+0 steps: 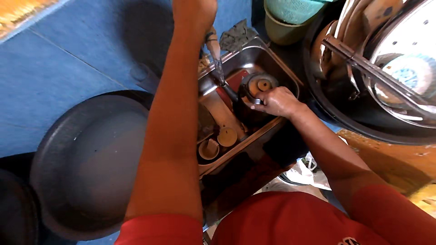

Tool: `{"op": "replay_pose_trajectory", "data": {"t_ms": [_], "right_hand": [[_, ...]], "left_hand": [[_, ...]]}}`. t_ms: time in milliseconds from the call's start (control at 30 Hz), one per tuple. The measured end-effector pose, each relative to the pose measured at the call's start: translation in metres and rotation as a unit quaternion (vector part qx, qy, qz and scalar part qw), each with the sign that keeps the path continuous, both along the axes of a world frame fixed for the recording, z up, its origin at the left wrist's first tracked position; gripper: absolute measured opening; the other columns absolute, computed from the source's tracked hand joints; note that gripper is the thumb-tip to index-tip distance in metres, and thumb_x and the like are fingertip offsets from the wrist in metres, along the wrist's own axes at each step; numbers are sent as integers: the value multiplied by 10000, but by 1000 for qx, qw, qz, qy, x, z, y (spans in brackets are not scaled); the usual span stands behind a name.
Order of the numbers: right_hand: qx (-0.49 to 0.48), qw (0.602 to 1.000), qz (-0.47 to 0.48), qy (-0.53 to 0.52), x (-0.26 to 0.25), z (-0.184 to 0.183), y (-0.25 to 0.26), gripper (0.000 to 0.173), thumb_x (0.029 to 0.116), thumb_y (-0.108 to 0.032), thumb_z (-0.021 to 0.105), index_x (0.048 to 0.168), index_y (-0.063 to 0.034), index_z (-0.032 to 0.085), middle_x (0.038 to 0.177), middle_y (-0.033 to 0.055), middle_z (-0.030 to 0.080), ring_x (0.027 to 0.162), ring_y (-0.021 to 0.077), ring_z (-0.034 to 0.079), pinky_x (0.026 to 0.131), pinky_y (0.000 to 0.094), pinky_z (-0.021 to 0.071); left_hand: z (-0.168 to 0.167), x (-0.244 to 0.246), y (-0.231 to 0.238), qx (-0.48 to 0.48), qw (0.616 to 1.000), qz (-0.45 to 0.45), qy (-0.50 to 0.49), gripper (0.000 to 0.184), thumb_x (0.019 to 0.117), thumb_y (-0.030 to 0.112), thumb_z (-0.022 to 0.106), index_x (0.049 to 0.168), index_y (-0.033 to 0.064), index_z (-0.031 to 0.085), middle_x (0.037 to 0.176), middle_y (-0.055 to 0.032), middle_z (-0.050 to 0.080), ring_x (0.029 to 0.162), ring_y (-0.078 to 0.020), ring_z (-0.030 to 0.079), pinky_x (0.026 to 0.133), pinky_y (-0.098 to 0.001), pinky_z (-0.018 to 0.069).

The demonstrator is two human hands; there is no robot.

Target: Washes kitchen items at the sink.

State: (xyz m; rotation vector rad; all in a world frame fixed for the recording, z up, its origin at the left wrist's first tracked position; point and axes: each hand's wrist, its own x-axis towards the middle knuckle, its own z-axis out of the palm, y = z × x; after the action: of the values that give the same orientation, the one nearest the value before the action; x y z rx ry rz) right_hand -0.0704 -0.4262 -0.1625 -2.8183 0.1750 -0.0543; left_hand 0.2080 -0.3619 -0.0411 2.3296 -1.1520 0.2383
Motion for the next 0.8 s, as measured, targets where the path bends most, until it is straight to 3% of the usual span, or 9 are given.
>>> {"op": "replay_pose_trajectory", "data": {"t_ms": [233, 433, 567, 700, 800], "right_hand": [[6, 1000, -1, 4, 1, 0, -1, 440, 1030, -472, 568, 1024, -51, 694, 855, 190, 705, 819, 417, 701, 740, 641, 519], [8, 1000, -1, 9, 1, 0, -2, 441, 1030, -477, 566, 1009, -52, 681, 837, 180, 695, 813, 404, 696, 736, 626, 519], [8, 1000, 1, 6, 1, 2, 0, 436, 1031, -464, 573, 1001, -42, 679, 843, 185, 696, 819, 407, 697, 737, 625, 517], [4, 1000, -2, 10, 1, 1, -1, 434, 1030, -469, 571, 984, -50, 675, 831, 179, 693, 806, 400, 697, 727, 616, 515], [1, 1000, -1, 8, 2, -1, -1, 438, 1031, -473, 566, 976, -52, 673, 827, 173, 692, 801, 393, 697, 722, 610, 516]], "left_hand": [[-2, 0, 3, -45, 998, -11, 38, 165, 946, 183, 637, 900, 52, 726, 797, -80, 661, 756, -197, 641, 723, -420, 536], [2, -2, 0, -3, 1000, 5, 22, 233, 977, 246, 589, 950, 65, 733, 880, -97, 693, 864, -241, 672, 802, -485, 539], [3, -1, 1, -14, 1000, -16, 21, 232, 994, 257, 605, 962, 65, 733, 880, -82, 682, 841, -202, 654, 788, -437, 539], [5, -1, 0, 16, 999, 0, 28, 260, 993, 318, 609, 998, 94, 741, 943, -81, 704, 930, -223, 675, 858, -473, 537], [5, -2, -1, 7, 999, 11, 47, 251, 976, 329, 631, 971, 104, 742, 926, -66, 700, 913, -207, 669, 846, -469, 535]]}}
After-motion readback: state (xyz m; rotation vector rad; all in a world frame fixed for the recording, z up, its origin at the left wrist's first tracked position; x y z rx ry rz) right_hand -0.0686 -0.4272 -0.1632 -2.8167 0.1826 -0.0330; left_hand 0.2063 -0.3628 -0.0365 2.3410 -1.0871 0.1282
